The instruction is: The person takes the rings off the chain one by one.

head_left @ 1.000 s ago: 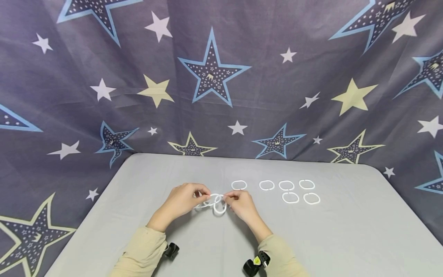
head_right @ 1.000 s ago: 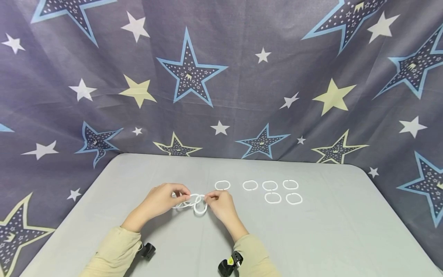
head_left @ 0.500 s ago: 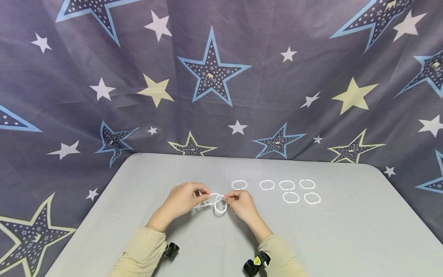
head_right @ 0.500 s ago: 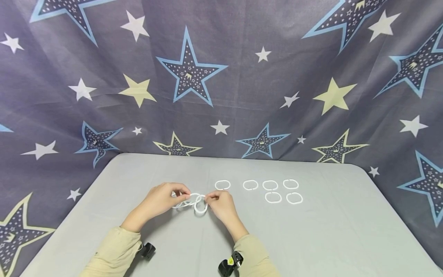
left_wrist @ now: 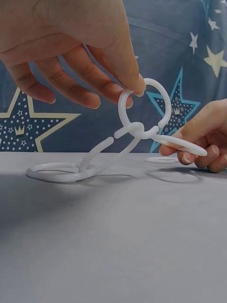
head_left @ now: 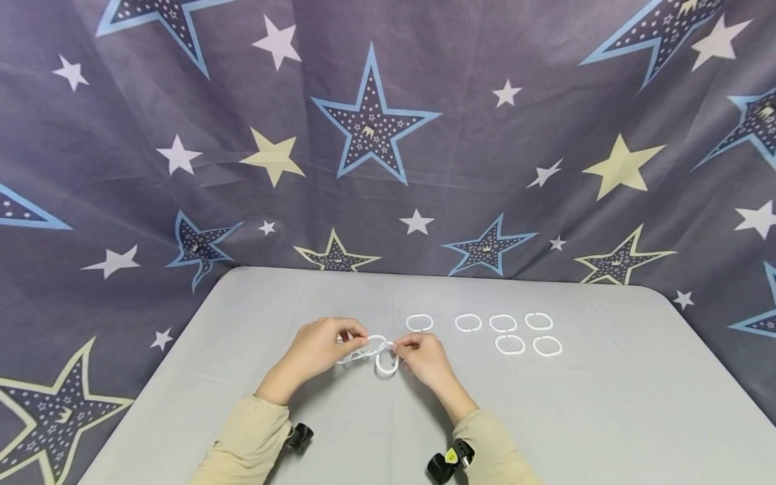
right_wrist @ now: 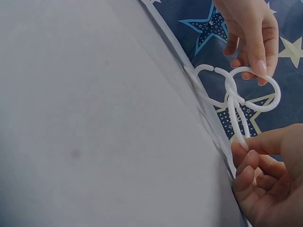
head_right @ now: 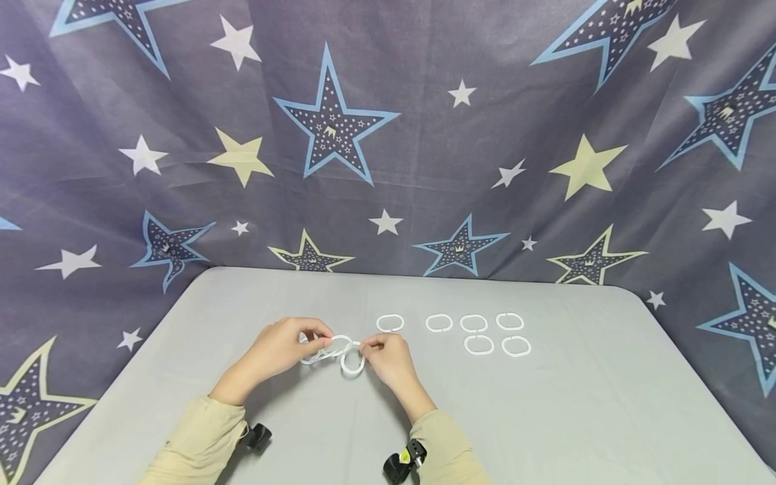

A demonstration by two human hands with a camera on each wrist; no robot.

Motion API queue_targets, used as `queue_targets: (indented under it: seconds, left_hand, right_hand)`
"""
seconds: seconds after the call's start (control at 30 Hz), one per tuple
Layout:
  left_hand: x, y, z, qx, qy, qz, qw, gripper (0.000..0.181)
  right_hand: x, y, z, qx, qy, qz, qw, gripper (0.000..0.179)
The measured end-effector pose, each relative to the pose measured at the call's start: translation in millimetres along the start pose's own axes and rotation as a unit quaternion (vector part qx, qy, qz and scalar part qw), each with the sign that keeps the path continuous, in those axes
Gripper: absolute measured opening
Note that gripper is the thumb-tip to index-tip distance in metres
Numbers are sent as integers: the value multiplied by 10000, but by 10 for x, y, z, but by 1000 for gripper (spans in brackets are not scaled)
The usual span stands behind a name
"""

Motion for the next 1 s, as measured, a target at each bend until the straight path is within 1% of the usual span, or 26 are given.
queue_targets:
  seconds: [0.37, 0.73, 1.0]
  left_hand:
    - [4, 6, 4, 15, -2, 16, 10000, 10]
    - [2, 1, 3, 20, 62, 24, 10000, 11]
    - [3, -6, 14, 8, 111, 39, 9999, 9]
  right_hand:
    - [24, 65, -16, -68, 11, -69, 10000, 11]
    - [87, 251, 0, -140, -14, -214, 9997, 10]
    - [109, 362, -39, -241, -132, -289, 9992, 10]
Point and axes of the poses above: each hand's wrist, its own x-axis away from the middle knuckle, its own y-axis out of the back of the hand, z = x × y, the point moved 10 cm from there along -x, towards the middle knuckle, and after that the axes turned 8 degrees about y, right-handed, at the moved point
